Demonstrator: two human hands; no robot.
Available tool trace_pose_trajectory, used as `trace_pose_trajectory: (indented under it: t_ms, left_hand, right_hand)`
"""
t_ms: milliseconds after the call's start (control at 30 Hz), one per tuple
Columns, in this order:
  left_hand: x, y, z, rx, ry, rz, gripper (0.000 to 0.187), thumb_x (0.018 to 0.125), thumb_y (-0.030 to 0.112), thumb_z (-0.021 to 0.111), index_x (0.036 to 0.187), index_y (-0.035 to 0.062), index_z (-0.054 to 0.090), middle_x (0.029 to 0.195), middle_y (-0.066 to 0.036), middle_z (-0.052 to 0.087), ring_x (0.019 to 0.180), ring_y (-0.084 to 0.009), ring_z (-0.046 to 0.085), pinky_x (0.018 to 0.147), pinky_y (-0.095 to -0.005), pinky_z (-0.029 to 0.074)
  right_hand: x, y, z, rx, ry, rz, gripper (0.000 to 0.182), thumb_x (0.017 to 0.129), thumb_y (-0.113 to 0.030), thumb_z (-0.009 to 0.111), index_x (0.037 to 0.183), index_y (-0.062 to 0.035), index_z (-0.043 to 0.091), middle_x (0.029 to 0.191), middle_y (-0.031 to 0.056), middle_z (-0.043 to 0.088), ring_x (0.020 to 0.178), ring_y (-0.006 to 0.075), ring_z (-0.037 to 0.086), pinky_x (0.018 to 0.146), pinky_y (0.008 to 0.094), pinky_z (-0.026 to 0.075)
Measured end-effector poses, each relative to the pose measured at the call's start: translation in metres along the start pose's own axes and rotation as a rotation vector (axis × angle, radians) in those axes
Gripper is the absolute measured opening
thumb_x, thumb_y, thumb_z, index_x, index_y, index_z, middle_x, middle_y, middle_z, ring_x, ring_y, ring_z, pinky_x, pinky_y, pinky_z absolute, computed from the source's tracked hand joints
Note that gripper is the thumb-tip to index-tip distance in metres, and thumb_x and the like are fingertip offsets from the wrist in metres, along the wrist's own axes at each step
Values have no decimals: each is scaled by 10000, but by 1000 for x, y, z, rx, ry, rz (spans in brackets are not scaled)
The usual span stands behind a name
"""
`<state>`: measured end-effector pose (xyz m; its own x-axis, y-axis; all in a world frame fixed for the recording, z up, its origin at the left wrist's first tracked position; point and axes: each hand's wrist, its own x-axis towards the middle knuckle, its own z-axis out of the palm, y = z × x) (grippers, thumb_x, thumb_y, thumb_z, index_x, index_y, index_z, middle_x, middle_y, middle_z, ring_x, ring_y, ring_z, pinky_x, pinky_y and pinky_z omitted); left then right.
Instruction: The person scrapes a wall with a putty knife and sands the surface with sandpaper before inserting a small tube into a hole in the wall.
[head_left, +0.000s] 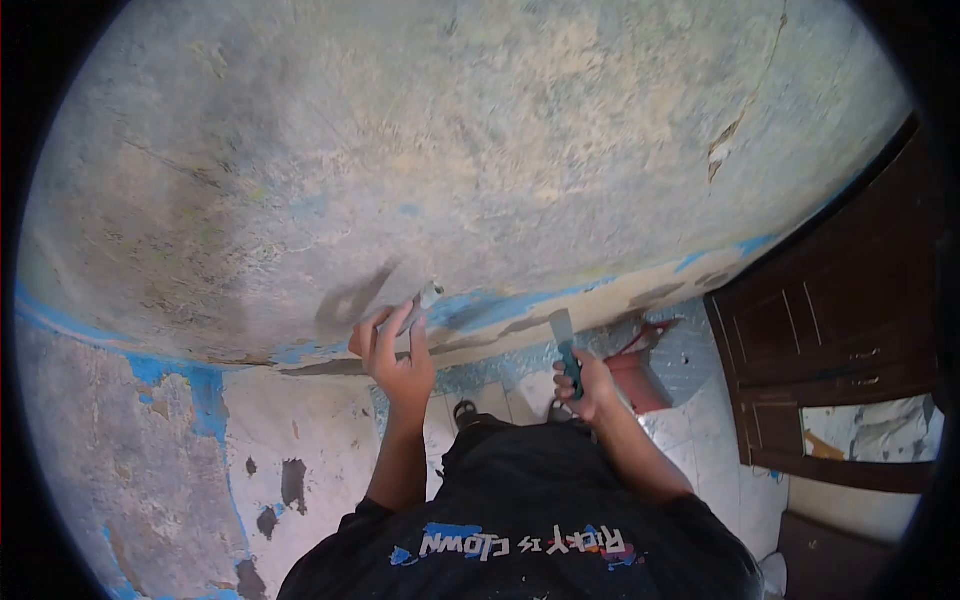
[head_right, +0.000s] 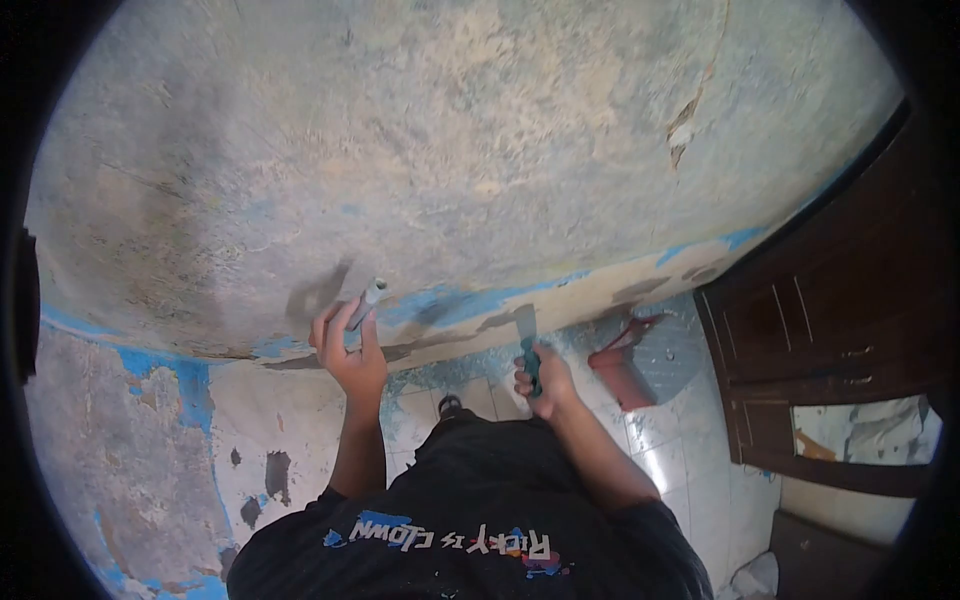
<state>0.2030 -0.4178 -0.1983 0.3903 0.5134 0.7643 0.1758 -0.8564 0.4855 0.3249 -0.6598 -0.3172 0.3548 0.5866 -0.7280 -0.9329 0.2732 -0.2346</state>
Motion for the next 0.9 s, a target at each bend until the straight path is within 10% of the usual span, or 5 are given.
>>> trace_pose_trajectory:
  t_ms: [433,900]
  left_hand:
    - [34,-136,-71,68,-99,368,239,778,-6,781,1002,66,737,1002,-88,650,945,-274,591,912,-425,397]
    - [53,-122,-47,-12,-139,539,241,756,-10,773,979,73,739,988,-72,634,908,-278,580,885,-445,388]
  right_hand:
    - [119,142,62,55,262,-198,147,1065,-244,420,1206,-205,430,828,53,477,540,130,394,434,272,309]
    - [134,155,66,233,320,-181,66,1073,-233,388,1129,-198,395,822,43,460,558,112,363,448,246,284]
